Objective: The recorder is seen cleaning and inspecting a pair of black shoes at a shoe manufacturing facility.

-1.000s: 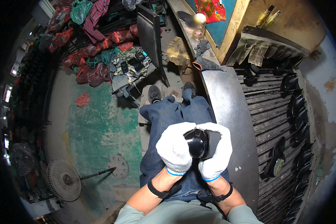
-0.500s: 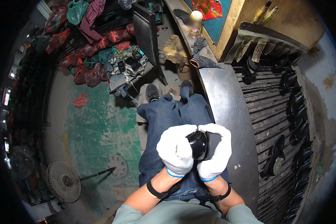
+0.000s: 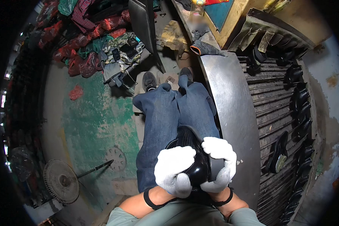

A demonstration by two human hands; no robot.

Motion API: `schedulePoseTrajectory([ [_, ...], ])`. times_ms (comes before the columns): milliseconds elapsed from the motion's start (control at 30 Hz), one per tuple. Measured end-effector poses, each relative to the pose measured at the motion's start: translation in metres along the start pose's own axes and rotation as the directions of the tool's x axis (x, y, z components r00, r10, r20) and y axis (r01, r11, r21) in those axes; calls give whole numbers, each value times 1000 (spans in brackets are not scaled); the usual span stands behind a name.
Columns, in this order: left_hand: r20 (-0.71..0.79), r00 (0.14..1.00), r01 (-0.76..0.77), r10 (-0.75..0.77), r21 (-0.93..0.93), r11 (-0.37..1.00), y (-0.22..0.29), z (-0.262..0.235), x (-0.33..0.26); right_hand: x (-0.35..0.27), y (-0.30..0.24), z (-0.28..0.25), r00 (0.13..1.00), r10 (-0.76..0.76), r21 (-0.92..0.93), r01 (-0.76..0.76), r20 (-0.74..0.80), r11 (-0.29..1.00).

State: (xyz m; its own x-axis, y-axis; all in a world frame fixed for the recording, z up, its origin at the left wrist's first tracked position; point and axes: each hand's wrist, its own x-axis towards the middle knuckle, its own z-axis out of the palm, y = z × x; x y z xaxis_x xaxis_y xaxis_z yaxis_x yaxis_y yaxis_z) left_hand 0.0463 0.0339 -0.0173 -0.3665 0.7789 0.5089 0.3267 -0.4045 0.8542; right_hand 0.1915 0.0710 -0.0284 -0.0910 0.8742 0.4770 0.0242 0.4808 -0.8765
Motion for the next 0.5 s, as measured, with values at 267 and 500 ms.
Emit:
schedulePoseTrajectory([
  [267, 156, 986, -47, 55, -55, 997, 0, -21, -8, 1, -4, -2, 983, 45, 189, -79, 180, 979],
  [500, 195, 972, -136, 133, 6, 991, -13, -32, -26, -11, -12, -18, 868, 215, 48, -264, 448, 963],
])
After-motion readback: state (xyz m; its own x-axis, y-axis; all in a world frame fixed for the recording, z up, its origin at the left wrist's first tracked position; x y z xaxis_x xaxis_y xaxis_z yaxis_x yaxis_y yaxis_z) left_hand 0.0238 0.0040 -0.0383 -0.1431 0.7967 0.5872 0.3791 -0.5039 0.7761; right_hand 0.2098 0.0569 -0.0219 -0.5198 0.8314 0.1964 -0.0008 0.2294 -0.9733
